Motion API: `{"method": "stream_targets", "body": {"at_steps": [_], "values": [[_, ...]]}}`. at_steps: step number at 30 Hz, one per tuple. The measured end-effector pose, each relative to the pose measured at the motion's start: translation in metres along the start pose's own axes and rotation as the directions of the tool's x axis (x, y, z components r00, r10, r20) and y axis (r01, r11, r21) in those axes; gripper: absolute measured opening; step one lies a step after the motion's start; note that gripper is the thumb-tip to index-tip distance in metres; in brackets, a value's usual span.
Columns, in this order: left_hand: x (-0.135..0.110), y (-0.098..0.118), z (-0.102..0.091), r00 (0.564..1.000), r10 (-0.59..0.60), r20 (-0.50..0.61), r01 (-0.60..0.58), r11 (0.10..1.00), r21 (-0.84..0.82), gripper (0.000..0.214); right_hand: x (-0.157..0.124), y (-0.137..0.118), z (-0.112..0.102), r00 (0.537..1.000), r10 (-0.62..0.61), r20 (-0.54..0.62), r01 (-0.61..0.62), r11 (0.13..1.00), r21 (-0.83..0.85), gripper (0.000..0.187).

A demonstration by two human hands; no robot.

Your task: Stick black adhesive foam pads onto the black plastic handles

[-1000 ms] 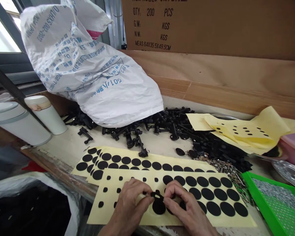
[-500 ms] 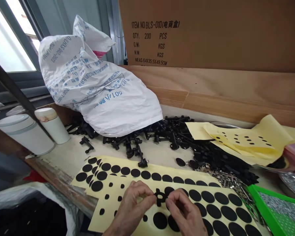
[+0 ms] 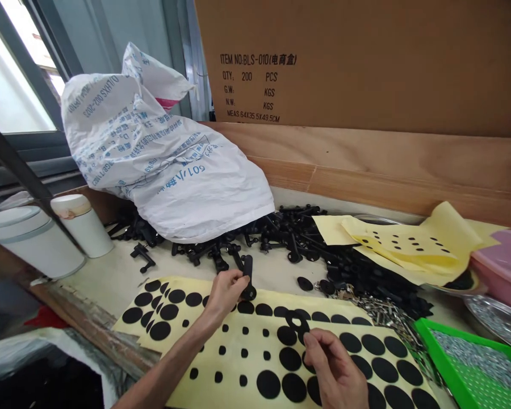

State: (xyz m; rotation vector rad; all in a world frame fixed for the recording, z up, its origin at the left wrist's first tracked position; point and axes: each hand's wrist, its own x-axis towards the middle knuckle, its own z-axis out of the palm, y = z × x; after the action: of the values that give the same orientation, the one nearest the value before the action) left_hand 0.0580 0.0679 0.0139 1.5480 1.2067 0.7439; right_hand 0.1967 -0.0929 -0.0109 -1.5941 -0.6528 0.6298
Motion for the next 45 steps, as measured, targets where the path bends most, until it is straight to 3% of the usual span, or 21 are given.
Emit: {"method": "stream_targets", "body": {"at_steps": [5, 8, 11, 19, 28, 45], "values": [[-0.048, -0.005, -0.005, 0.991, -0.091, 0.099, 0.116, 0.952, -0.284, 0.034, -0.001, -0.009, 0.016, 0.972, 0.106, 0.209, -0.146, 0.971, 0.187, 0.033], [-0.065, -0.013, -0.004, 0.986, -0.129, 0.108, 0.166, 0.855, -0.492, 0.028, -0.007, -0.015, 0.032, 0.93, 0.125, 0.346, -0.199, 0.961, 0.19, 0.037], [-0.071, -0.021, -0.001, 0.985, -0.145, 0.088, 0.169, 0.804, -0.571, 0.026, -0.012, -0.019, 0.044, 0.9, 0.134, 0.414, -0.213, 0.966, 0.149, 0.037], [-0.07, -0.024, 0.0, 0.982, -0.159, 0.104, 0.19, 0.816, -0.545, 0.026, -0.008, -0.014, 0.045, 0.866, 0.203, 0.458, -0.226, 0.974, -0.003, 0.037], [-0.07, -0.026, 0.0, 0.984, -0.144, 0.103, 0.177, 0.808, -0.563, 0.028, -0.004, -0.003, 0.046, 0.85, 0.246, 0.465, -0.256, 0.966, -0.043, 0.037], [-0.072, -0.026, -0.002, 0.986, -0.127, 0.111, 0.167, 0.822, -0.544, 0.021, -0.004, -0.007, 0.046, 0.847, 0.264, 0.461, -0.265, 0.962, -0.064, 0.036]]}}
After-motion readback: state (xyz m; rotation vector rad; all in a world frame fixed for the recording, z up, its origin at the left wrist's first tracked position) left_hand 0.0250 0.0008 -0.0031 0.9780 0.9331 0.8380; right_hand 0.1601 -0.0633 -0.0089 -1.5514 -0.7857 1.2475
